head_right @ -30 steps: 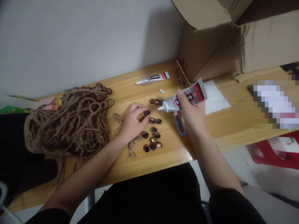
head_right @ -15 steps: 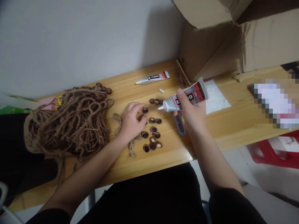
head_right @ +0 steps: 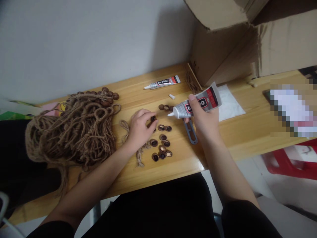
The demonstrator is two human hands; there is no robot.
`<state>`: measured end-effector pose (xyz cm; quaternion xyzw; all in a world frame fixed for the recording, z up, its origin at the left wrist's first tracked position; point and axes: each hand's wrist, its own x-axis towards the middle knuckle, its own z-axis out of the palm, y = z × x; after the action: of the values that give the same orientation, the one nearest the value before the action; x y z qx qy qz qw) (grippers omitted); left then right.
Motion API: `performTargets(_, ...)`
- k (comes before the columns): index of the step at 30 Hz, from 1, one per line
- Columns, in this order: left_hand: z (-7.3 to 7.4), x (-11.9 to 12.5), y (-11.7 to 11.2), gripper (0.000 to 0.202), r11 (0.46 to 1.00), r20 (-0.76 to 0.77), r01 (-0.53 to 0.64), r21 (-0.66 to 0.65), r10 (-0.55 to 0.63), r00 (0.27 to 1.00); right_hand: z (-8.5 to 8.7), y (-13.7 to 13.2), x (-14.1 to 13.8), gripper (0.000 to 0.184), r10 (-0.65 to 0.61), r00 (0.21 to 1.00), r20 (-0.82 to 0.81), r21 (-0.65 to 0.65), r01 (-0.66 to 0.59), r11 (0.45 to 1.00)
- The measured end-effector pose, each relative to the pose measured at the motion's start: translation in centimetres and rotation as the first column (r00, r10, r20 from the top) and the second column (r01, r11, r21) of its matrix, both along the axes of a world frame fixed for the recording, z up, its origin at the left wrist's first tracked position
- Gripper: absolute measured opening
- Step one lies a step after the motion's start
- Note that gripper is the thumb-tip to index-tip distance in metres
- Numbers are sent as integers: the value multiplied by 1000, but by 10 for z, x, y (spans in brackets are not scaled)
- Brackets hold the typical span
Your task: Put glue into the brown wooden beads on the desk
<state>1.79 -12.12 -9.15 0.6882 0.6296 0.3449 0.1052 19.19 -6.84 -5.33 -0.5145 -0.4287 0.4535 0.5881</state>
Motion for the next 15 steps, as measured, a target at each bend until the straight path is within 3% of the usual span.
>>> performTargets(10, 3, 2, -1, 20, 998, 265, 7, 59, -23, 964, 0, 0, 0, 34, 0, 1000, 14, 2, 0, 1000)
performTargets(15, 2, 2, -1, 19, 996, 245, 30, 80, -49, 968, 0, 0, 0, 34, -8, 1000, 23, 2, 8, 1000)
